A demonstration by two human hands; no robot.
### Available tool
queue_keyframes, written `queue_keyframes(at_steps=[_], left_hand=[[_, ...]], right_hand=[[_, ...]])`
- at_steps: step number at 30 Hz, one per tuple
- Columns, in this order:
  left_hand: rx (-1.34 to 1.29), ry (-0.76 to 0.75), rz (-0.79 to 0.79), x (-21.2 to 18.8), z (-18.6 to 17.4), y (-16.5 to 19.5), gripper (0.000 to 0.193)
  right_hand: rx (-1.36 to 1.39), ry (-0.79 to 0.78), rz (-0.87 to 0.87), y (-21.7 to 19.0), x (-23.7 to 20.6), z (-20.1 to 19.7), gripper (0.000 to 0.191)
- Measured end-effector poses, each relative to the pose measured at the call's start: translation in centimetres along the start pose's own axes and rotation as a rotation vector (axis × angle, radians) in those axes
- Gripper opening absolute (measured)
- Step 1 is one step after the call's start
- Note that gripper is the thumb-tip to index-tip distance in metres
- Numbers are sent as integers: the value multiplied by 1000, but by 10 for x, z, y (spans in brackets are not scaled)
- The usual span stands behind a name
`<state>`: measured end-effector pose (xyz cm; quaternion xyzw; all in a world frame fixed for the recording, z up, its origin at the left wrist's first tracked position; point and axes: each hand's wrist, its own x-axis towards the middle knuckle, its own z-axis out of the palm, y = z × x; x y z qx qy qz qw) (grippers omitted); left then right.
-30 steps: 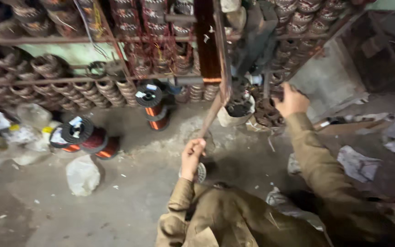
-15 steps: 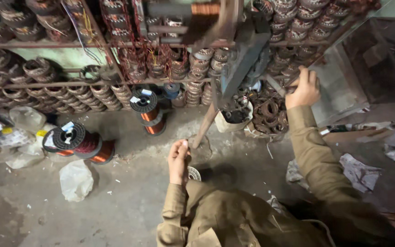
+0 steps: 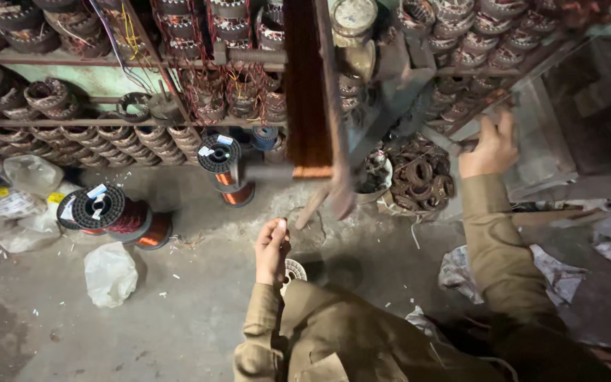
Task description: The person operates a manual wire-winding machine to wrap copper wire around a flat metal bar. They repeatedly crank the handle to wind the wire, then stop to tie off the bundle with a thin white string before resuming winding.
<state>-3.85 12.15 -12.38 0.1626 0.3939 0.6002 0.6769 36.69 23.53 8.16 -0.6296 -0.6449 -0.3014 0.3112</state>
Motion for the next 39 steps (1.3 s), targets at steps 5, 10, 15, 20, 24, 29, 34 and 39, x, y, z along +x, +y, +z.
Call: queue_keyframes(at_steps=[5, 10, 15, 20, 24, 29, 34, 39], left_hand=[[56, -32, 40, 9, 1, -5, 14], [64, -71, 97, 16, 4, -10, 13], [48, -79, 113, 16, 6, -10, 13], [55, -4, 139, 12, 12, -11, 12], [58, -47, 173, 10, 21, -9, 13], [44, -53, 154, -6, 23, -4, 12], [69, -22, 172, -21, 20, -5, 12], [56, 10, 190, -31, 18, -10, 14]], right_hand=[[64, -14, -32, 7, 12, 4, 30], [117, -26, -46, 11, 30, 6, 33], [124, -54, -30, 13, 73, 31, 30], [-34, -97, -82, 24, 109, 73, 33], [67, -205, -91, 33, 118, 97, 26], [26, -254, -180, 30, 134, 122, 42], [63, -385, -124, 11, 134, 141, 35], [-12, -595, 125, -17, 114, 144, 39]])
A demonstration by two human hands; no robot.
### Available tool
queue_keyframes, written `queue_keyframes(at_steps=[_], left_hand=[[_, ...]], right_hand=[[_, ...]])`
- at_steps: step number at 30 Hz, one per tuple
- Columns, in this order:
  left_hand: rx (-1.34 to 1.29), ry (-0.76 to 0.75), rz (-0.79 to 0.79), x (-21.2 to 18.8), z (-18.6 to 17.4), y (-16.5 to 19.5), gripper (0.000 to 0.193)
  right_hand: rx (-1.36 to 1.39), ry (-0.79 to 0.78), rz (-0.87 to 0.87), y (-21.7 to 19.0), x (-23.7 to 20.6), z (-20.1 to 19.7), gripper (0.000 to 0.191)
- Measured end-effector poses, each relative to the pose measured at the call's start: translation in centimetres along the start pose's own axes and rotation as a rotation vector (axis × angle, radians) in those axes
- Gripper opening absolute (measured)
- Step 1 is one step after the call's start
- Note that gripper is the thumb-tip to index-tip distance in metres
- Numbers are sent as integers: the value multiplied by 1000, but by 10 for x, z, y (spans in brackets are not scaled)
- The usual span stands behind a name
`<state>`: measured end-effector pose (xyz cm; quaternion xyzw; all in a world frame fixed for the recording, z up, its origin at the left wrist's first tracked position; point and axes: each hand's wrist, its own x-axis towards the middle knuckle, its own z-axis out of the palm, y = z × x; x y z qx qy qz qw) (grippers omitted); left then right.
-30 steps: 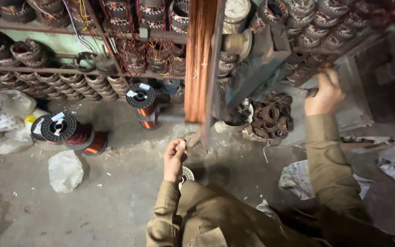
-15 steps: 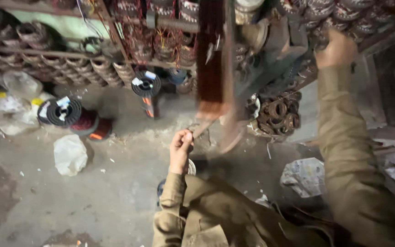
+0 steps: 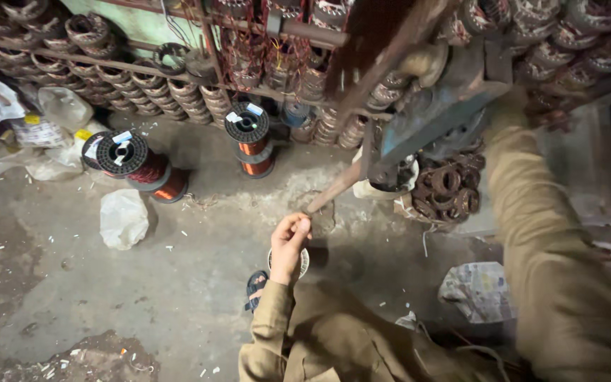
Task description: The person operates a manual wire-winding machine to wrap copper wire around a flat metal bar. They repeatedly crank the handle to wind the wire, then stop to tie off the bundle with a thin white string before resuming winding.
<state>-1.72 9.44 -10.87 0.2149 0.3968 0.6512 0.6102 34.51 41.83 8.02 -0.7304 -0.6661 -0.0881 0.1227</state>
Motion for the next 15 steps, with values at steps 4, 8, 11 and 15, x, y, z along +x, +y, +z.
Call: queue_keyframes(at_steps=[4, 8, 11, 15], left_hand=[[123, 19, -55, -14, -3, 5, 15], [39, 36, -127, -32, -3, 13, 16], [8, 44, -135, -52, -4, 17, 16], [-14, 16, -100, -72, -6, 26, 16]], right_hand=[[-32, -114, 150, -26, -16, 5, 43], [-19, -140, 166, -53, -35, 10, 47], [19, -154, 131, -69, -57, 17, 50], [45, -147, 93, -76, -100, 19, 54]])
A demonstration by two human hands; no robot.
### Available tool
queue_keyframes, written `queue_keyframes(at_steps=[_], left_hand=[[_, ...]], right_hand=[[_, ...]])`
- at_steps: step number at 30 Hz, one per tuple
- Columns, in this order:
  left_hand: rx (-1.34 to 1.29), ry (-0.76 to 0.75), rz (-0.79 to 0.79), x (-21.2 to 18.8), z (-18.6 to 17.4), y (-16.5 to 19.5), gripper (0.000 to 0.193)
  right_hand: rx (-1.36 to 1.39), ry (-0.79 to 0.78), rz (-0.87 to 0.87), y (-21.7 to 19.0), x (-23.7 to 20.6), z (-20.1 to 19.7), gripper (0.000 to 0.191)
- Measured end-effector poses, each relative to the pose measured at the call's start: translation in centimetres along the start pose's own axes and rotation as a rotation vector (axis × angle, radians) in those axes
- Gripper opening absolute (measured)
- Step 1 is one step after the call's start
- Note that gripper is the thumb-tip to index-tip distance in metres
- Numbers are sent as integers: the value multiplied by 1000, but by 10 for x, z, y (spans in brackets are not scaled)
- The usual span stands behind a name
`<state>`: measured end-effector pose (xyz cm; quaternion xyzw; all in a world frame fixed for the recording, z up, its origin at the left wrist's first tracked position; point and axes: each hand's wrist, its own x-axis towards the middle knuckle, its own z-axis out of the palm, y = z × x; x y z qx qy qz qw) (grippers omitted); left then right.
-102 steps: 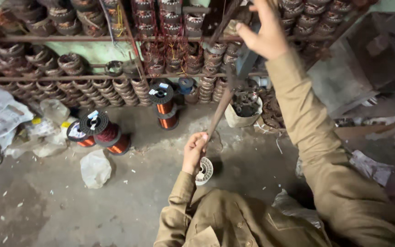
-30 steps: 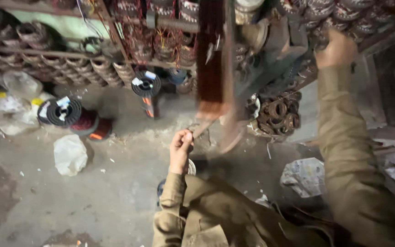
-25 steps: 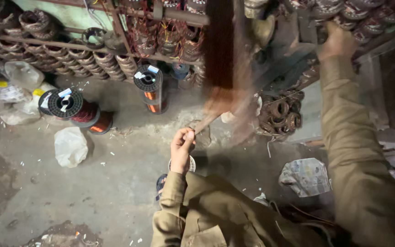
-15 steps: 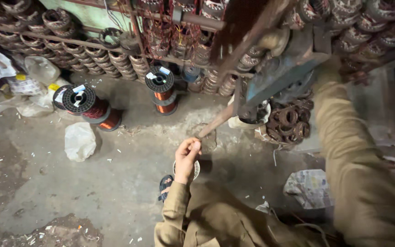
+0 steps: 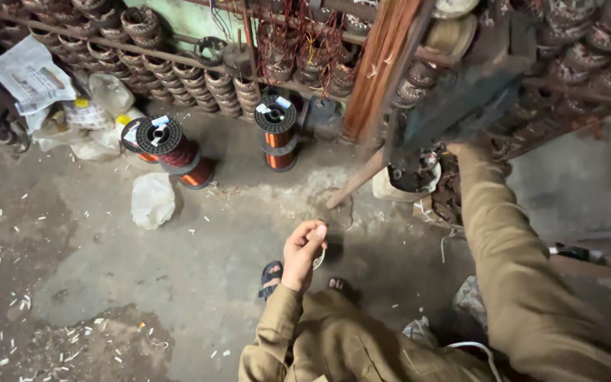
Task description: The person operates a manual wire-winding machine to wrap copper wire around a flat metal bar. They repeatedly crank the handle to wind the wire, then stop to tie off the bundle with a thin white string before resuming winding.
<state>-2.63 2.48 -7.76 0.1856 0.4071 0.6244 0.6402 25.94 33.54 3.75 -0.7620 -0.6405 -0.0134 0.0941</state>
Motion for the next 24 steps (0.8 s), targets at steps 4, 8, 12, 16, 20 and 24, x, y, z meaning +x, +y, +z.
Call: queue_keyframes(at_steps=[4, 8, 12, 16, 20, 24], left_hand=[[16, -23, -23, -13, 1, 8, 16], [29, -55, -12, -19, 5, 16, 17], [-21, -108, 5, -12, 5, 24, 16], [-15, -108, 13, 7, 9, 30, 16], [0, -110, 42, 32, 17, 34, 17], [-25, -129, 65, 56, 24, 34, 16]], right_hand=[[-6, 25, -26, 16, -47, 1, 59], [-20, 48, -52, 42, -81, 3, 64], [36, -66, 46, 72, -101, -3, 67], [116, 2, 137, 103, -111, -22, 50], [173, 229, 59, 122, -98, -53, 37], [-48, 447, -15, 129, -47, -72, 26]])
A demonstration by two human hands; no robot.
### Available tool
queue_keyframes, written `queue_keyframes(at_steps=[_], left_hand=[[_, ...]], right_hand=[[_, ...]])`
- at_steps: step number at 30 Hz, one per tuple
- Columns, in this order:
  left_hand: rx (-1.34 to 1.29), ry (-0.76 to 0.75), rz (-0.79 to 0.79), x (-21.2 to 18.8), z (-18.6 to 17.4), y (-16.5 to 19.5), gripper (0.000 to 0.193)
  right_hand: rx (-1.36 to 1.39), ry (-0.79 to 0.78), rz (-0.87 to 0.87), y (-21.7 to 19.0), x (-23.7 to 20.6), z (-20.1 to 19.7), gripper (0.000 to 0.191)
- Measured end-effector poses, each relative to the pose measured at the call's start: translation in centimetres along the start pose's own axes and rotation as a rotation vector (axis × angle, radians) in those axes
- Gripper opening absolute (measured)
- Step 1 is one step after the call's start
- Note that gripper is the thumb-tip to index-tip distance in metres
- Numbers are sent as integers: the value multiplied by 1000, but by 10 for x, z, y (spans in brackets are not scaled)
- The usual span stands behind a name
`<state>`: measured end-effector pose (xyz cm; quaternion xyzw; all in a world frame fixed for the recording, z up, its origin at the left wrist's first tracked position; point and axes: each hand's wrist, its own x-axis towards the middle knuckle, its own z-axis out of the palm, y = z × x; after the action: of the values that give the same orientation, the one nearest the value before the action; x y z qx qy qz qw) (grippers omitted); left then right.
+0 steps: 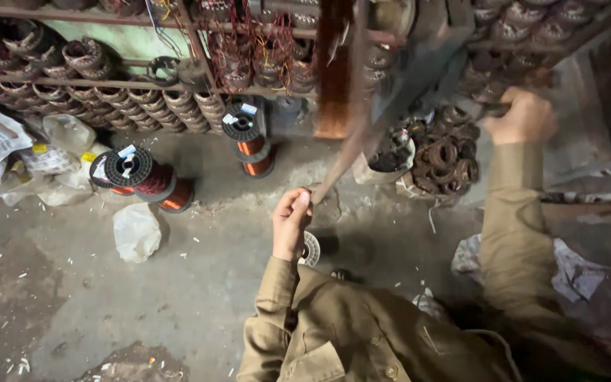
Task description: The person operates a manual wire-winding machine to wrap copper wire around a flat metal bar. They repeatedly crank the handle to wind the wire, then stop to tie off the bundle with a thin white string before resuming winding.
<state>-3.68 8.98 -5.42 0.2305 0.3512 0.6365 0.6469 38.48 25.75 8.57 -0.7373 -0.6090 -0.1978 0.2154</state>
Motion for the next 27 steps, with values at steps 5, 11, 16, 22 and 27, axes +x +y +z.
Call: queue_keyframes(at_steps=[5, 11, 16, 22, 27], left_hand=[[68, 41, 13, 23, 4, -8, 16], [80, 70, 3, 34, 3, -12, 16], [110, 96, 48, 19, -1, -14, 16], [25, 177, -45, -30, -5, -17, 15], [23, 138, -35, -56, -7, -12, 15]], right_hand=[[41, 72, -55, 7, 64, 18, 19], [24, -187, 68, -25, 137, 51, 44], [-80, -371, 171, -58, 140, 82, 44], [-75, -504, 218, -112, 94, 91, 45], [-15, -565, 156, -140, 31, 82, 45]])
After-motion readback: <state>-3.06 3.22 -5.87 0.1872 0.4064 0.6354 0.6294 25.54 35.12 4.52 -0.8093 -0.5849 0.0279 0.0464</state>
